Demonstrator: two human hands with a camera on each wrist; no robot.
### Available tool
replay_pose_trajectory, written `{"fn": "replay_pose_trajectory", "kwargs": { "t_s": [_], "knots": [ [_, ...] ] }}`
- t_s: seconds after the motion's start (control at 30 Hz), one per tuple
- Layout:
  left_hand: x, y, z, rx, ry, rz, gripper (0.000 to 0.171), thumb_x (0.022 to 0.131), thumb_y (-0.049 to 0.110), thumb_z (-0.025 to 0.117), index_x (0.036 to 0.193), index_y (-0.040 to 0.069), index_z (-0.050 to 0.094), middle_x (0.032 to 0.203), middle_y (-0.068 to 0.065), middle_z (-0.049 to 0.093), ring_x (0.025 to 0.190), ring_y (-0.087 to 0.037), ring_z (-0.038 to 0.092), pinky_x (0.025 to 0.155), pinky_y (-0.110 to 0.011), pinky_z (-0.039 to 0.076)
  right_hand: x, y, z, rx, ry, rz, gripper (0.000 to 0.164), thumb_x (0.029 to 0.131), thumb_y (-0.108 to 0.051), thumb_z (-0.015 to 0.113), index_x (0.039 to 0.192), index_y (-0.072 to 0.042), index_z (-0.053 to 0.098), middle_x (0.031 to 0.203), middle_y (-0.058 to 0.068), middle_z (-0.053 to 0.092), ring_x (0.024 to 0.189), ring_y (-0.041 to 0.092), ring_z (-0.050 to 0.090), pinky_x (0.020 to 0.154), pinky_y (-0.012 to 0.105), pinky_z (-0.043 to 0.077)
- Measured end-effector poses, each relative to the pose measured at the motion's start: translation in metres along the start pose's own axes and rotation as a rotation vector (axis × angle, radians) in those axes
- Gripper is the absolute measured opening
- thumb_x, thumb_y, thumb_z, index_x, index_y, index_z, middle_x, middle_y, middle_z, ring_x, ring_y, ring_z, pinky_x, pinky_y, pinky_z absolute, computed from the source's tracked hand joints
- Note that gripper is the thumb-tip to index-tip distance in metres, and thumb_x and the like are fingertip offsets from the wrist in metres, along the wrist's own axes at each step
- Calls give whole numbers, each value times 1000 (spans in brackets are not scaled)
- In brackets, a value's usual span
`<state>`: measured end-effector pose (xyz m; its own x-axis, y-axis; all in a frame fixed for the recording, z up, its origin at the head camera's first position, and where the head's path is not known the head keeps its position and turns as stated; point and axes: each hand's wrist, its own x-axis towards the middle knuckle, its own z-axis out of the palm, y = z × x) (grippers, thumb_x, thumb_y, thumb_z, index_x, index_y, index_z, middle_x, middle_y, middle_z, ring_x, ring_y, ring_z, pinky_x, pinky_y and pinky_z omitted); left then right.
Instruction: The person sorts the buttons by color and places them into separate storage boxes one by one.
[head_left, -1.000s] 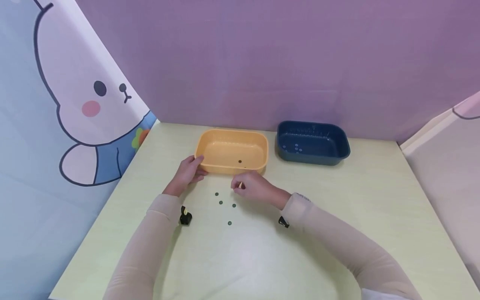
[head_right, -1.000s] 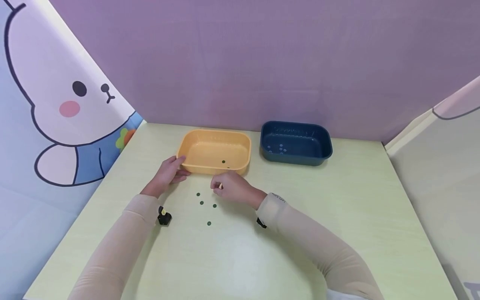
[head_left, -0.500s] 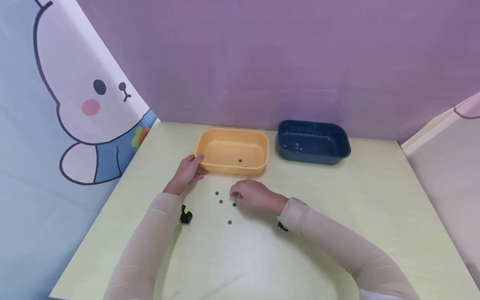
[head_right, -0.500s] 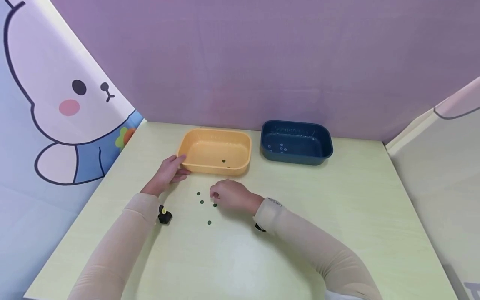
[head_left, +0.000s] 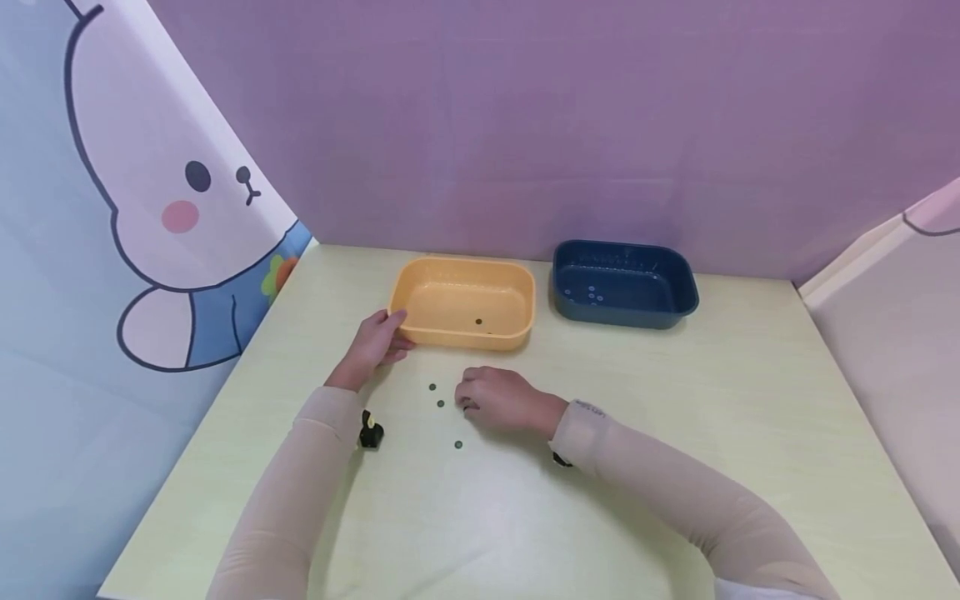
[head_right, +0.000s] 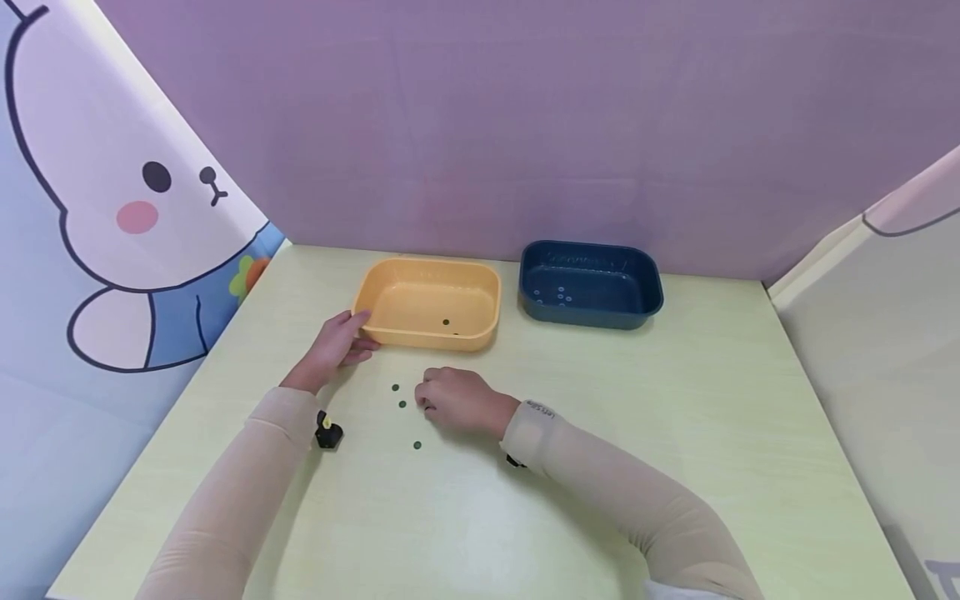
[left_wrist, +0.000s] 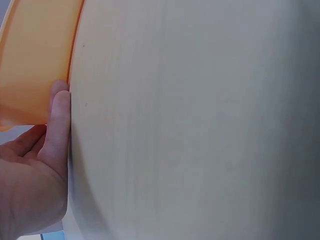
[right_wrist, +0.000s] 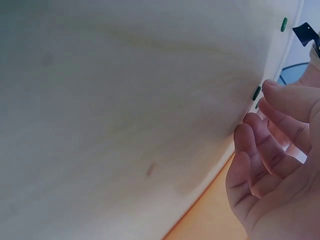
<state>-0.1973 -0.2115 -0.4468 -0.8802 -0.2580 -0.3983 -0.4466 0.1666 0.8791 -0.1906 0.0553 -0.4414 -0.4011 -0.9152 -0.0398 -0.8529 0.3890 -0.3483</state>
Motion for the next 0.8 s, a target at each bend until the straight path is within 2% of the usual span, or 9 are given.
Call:
{"fn": "replay_pose_trajectory", "kwargs": {
  "t_s": [0.3, 0.8],
  "knots": [
    [2, -1, -1, -6, -6, -1, 62, 104, 52, 46, 150, 11, 40, 120, -16, 63, 102, -25, 67, 83, -29, 58, 1, -5, -1, -72, 1, -17, 12, 97, -16, 68, 105, -19, 76, 100, -6, 63, 88, 9, 57, 80, 22, 50],
    [-5, 1, -1, 0, -6, 9, 62, 105, 50, 45, 152, 10, 38, 120, -16, 62, 105, -27, 66, 87, -31, 57, 1, -9, -3, -71, 6, 1, 10, 97, -14, 69, 102, -18, 76, 95, -5, 62, 84, 9, 57, 77, 24, 51]
  ]
}}
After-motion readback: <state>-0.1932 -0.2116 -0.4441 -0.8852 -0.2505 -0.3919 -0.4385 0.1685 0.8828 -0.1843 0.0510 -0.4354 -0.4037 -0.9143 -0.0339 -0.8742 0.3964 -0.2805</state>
